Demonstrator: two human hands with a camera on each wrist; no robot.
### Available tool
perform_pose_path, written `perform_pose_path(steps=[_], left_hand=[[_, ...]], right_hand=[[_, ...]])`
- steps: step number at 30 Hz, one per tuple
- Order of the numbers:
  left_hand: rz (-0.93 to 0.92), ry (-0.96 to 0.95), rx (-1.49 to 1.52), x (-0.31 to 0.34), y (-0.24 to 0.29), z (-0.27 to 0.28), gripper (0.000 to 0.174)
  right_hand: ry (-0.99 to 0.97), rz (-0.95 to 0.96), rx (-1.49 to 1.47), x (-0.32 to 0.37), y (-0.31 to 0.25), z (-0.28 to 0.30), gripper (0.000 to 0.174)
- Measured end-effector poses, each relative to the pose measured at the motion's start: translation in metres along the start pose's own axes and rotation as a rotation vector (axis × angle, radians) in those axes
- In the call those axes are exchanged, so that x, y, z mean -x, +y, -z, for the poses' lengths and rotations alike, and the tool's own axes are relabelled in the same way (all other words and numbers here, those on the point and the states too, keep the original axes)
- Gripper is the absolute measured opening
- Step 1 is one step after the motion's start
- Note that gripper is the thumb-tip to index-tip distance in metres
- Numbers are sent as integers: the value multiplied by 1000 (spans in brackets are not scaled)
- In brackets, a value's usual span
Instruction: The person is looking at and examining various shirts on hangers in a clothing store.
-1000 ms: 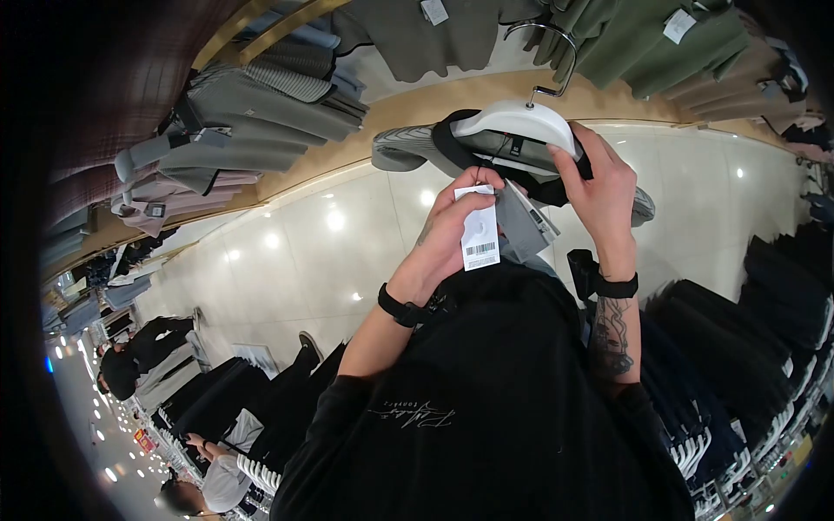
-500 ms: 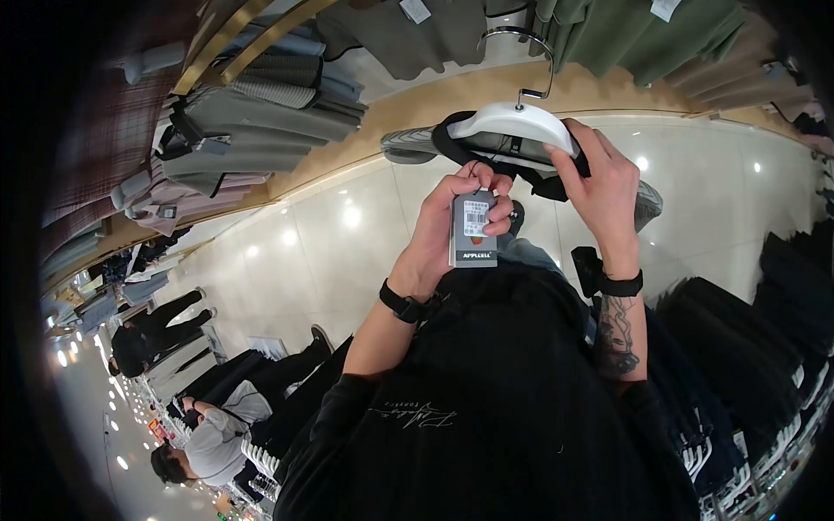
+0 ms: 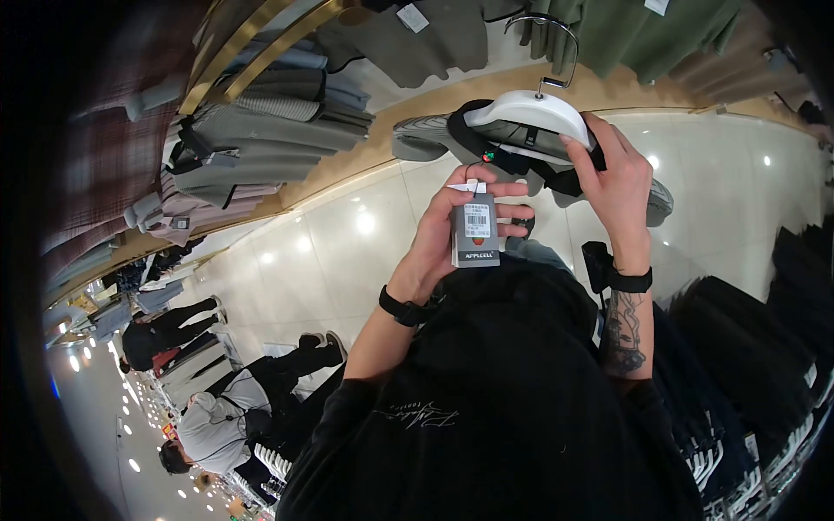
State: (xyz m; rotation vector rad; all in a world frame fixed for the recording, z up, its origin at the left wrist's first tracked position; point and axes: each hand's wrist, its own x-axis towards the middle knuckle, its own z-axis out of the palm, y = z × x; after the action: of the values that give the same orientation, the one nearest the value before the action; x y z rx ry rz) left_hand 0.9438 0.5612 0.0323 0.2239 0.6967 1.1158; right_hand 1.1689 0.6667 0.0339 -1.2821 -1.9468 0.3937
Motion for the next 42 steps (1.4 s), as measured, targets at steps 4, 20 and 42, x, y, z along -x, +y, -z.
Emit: perform_pose_path(steps=[4, 20, 42], left_hand=[[2, -18, -50, -1, 1, 8, 20], [127, -35, -52, 6, 3, 18, 59], [90, -18, -102, 9, 4, 10, 64]], right_hand=[[-4, -9, -8, 1, 2, 1, 27], [15, -3, 14, 1, -2, -1, 27], [27, -6, -8, 3, -2, -2, 26]])
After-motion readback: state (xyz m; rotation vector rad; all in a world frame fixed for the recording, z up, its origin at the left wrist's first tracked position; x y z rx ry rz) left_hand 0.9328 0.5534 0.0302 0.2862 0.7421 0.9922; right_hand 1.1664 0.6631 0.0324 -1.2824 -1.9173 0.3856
